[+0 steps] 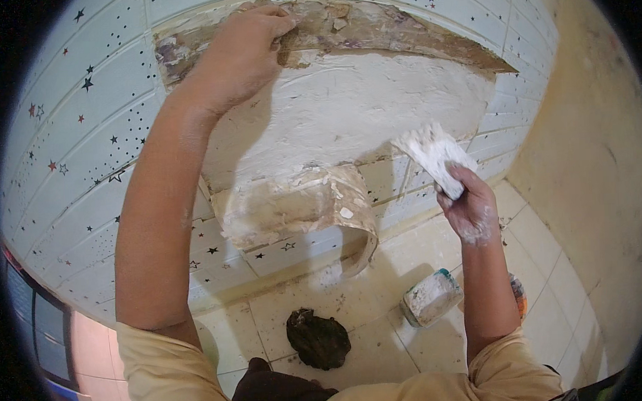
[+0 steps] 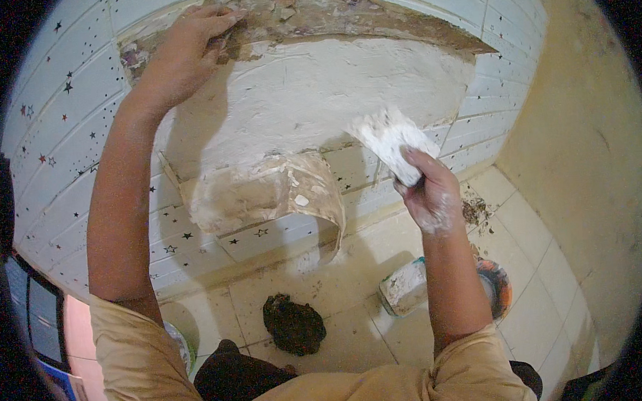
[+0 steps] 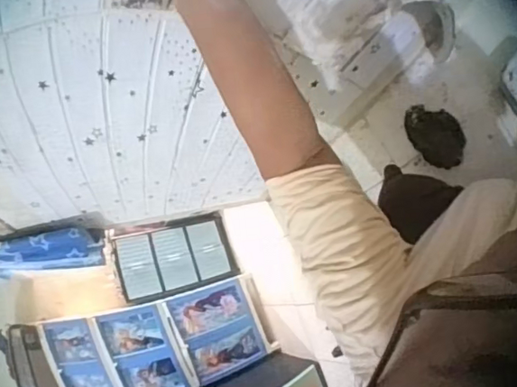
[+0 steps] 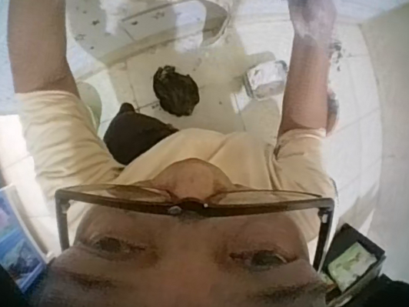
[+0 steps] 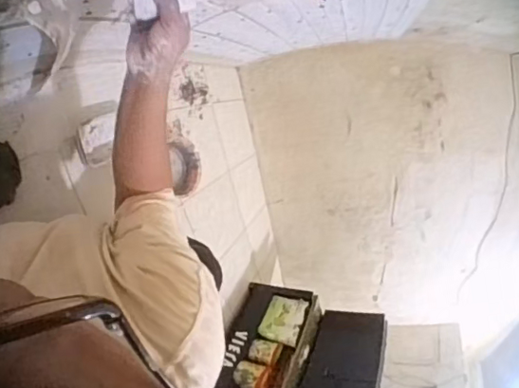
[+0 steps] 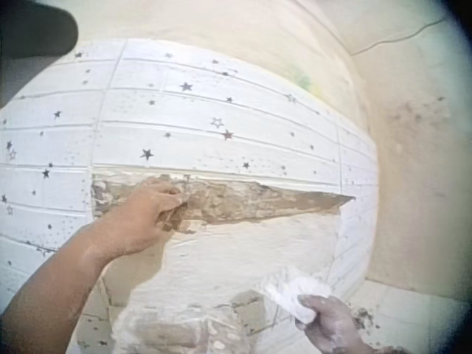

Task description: The person applies a white plaster-like substance to a damaged section of a ceiling using a trowel. They repeatedly scoop the material from a container on the floor and spread it over the ceiling surface, smoothing it out. The person also uses a dark cloth to wipe the ceiling and their hands.

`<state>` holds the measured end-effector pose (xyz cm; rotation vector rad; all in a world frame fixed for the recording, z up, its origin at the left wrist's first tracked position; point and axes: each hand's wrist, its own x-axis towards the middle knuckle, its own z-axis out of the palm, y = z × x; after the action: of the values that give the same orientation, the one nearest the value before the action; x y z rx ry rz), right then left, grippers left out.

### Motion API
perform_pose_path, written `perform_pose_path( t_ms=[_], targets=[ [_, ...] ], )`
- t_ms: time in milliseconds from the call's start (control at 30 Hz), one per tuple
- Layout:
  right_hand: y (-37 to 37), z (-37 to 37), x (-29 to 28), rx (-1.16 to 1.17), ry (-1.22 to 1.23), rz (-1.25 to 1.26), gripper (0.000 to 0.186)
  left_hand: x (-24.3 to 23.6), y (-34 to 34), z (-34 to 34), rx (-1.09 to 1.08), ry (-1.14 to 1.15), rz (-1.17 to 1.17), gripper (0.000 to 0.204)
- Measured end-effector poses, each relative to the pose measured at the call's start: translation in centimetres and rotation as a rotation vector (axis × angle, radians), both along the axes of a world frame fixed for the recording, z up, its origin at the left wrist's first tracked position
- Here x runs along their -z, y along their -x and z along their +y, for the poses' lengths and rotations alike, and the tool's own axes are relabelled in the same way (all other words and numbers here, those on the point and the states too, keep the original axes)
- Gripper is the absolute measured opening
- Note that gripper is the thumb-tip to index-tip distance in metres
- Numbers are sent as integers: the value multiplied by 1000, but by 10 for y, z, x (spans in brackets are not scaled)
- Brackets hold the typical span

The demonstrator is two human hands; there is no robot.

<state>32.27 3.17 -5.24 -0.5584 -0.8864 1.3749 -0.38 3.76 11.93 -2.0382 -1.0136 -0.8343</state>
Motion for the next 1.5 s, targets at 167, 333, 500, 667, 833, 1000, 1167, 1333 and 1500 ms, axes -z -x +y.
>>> perform_pose_path(
  t_ms=[167,333,500,667,833,1000,1167,1333,1500],
  targets=[
    [68,13,-25,399,-195,-144,17,1,23,1,101,-38,37,36],
    [117,44,-42,1067,-503,-770,25,4,30,-5,69,70,-157,40],
    [174,54,-52,1300,-626,-1106,53,-4,22,-16,117,159,-188,40],
    [221,59,-58,1223,-697,-1157,58,1,28,-3,315,112,-214,38],
    [239,52,-62,1206,-802,-1185,53,0,31,-2,316,93,-210,39],
    [263,30,-66,1117,-966,-1169,44,-1,31,-5,297,208,-273,43],
    [297,20,-28,835,-1396,-1112,29,0,27,-11,271,99,-223,45],
    [287,-14,-19,530,-1322,-1007,21,-6,33,-4,257,345,-265,44],
    [212,-8,-59,760,-1238,-1020,21,-6,53,10,366,418,-252,53]
  ],
)
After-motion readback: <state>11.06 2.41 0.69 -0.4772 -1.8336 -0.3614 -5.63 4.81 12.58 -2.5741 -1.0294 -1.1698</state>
